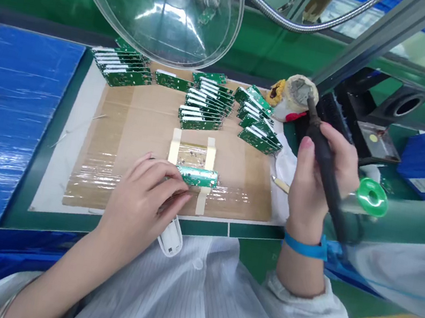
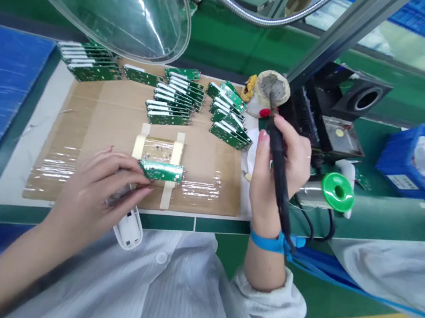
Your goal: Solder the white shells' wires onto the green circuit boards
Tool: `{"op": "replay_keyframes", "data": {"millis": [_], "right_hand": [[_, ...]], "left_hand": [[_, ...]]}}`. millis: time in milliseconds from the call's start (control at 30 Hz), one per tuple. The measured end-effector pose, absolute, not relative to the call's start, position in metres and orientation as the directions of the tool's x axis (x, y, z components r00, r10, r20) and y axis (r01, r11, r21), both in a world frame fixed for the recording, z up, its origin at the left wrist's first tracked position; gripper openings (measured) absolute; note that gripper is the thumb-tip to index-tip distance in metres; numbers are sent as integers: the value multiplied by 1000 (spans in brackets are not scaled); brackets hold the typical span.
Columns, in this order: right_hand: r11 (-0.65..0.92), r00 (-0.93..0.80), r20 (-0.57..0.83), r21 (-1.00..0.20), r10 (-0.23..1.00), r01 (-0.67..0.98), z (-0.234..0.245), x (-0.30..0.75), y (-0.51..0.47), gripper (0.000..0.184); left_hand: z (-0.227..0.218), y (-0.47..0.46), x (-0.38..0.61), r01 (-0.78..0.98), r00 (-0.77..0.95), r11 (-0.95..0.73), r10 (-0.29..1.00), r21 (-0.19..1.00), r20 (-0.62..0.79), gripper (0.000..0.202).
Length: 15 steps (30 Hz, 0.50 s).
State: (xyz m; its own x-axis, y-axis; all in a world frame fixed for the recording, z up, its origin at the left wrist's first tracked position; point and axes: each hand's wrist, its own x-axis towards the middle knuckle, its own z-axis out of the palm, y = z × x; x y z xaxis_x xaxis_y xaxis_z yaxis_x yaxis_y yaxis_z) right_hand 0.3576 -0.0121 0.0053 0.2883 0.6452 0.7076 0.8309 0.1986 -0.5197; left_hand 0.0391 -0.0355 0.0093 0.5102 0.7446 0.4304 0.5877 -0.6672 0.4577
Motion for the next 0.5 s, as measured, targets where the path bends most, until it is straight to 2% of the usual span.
{"op": "replay_keyframes", "data": {"millis": [67, 100, 200, 333, 500], "right_hand": [[296, 355, 760, -570, 544, 767, 1, 335, -26, 26], [335, 389, 746, -615, 541, 714, -2, 324, -33, 23], [407, 378, 682, -699, 626, 588, -9, 294, -51, 22], [468, 311, 649, -735, 694, 491, -12, 279, -63, 23], [481, 282, 613, -771, 738, 416, -10, 278, -67, 24]], "left_hand": [[10, -36, 41, 621, 524, -682, 728, 387, 442, 4], [11, -36, 42, 630, 533, -690, 718, 356, 448, 5], [10, -35, 41, 608, 547, -713, 695, 349, 467, 9], [7, -33, 40, 591, 522, -708, 701, 386, 486, 8], [6, -34, 41, 630, 508, -710, 683, 314, 525, 8]]}}
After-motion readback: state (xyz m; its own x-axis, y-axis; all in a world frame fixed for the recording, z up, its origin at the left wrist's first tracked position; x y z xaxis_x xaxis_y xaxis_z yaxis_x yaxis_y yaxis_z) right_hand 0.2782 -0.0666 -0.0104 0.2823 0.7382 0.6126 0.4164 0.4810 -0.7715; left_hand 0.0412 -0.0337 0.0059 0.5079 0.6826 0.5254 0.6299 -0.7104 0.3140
